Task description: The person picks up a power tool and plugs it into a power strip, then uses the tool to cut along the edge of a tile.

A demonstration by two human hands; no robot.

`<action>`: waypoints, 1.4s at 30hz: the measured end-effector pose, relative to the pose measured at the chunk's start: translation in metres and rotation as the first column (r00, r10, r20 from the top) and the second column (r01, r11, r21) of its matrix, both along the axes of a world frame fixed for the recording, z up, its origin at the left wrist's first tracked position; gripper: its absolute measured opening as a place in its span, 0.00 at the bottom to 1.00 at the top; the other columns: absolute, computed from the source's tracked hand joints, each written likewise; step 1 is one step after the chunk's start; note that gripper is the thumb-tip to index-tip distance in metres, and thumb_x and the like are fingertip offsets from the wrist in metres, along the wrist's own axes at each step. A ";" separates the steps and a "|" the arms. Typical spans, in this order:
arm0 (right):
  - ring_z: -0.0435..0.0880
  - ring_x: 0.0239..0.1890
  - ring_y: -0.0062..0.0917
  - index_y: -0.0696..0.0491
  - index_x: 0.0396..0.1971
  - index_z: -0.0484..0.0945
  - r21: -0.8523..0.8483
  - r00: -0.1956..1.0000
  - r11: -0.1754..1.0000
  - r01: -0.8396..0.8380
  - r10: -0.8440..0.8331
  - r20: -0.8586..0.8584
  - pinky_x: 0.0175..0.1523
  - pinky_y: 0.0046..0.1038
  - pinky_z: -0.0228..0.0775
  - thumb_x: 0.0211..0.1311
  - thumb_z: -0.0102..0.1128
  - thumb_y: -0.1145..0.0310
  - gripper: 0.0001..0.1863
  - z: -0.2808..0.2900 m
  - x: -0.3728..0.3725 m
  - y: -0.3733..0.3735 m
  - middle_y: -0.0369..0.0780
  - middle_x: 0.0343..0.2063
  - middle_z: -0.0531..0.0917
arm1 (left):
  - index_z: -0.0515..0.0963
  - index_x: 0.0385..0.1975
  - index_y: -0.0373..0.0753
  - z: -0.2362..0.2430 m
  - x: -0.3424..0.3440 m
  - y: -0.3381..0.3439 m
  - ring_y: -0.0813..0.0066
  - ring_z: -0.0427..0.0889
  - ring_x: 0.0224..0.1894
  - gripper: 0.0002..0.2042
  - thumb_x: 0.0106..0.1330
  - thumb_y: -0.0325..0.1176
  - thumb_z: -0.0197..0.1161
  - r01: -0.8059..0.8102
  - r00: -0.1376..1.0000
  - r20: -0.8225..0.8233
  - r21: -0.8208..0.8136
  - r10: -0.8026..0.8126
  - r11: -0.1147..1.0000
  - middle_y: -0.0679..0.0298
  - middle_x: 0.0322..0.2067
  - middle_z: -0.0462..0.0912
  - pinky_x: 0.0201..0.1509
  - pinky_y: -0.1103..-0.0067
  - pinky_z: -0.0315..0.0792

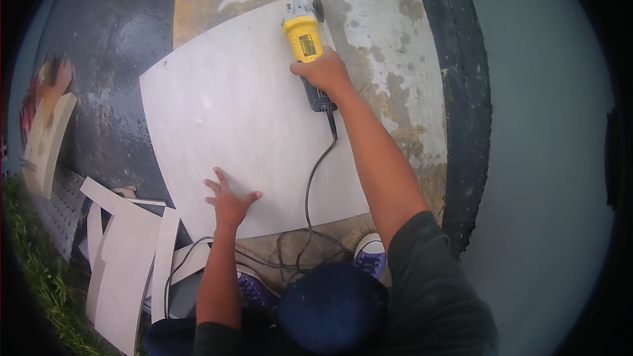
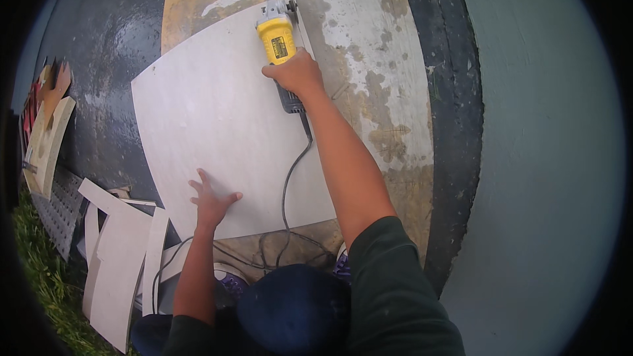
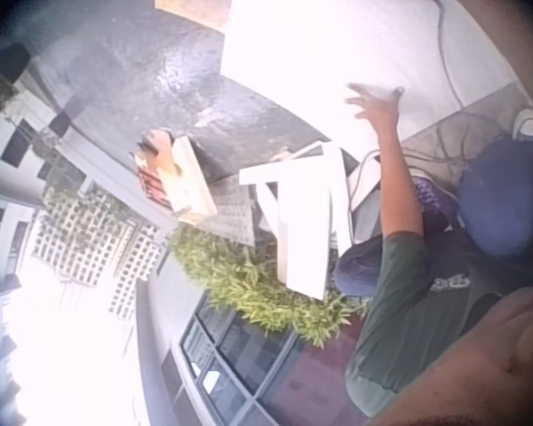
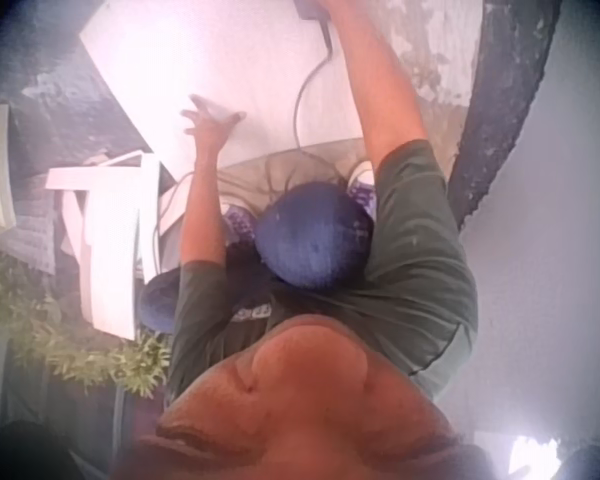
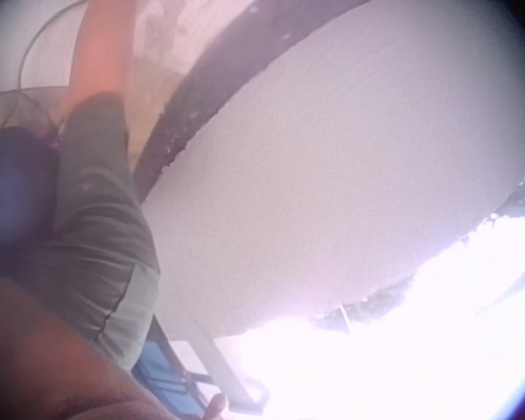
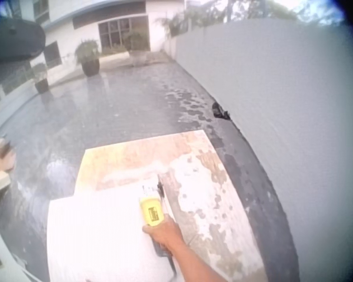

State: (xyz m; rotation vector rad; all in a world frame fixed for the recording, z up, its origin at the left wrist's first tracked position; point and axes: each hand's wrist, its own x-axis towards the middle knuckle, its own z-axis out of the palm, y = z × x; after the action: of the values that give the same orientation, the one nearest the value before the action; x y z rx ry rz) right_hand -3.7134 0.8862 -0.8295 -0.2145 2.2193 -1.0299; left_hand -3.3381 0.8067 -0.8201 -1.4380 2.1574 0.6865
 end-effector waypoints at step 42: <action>0.88 0.54 0.39 0.61 0.59 0.76 0.036 0.999 0.999 -0.033 0.032 0.032 0.58 0.36 0.81 0.38 0.77 0.45 0.48 -0.001 -0.007 -0.007 0.50 0.52 0.86 | 0.32 0.81 0.32 -0.003 0.001 -0.002 0.23 0.36 0.80 0.72 0.50 0.60 0.82 0.011 1.000 0.027 0.014 -0.012 1.000 0.18 0.75 0.33 0.80 0.41 0.35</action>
State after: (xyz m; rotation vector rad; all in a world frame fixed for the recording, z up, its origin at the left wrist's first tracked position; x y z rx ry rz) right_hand -3.7205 0.8787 -0.8304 -0.2161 2.1978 -0.9686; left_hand -3.3373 0.8043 -0.8229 -1.4184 2.1345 0.6728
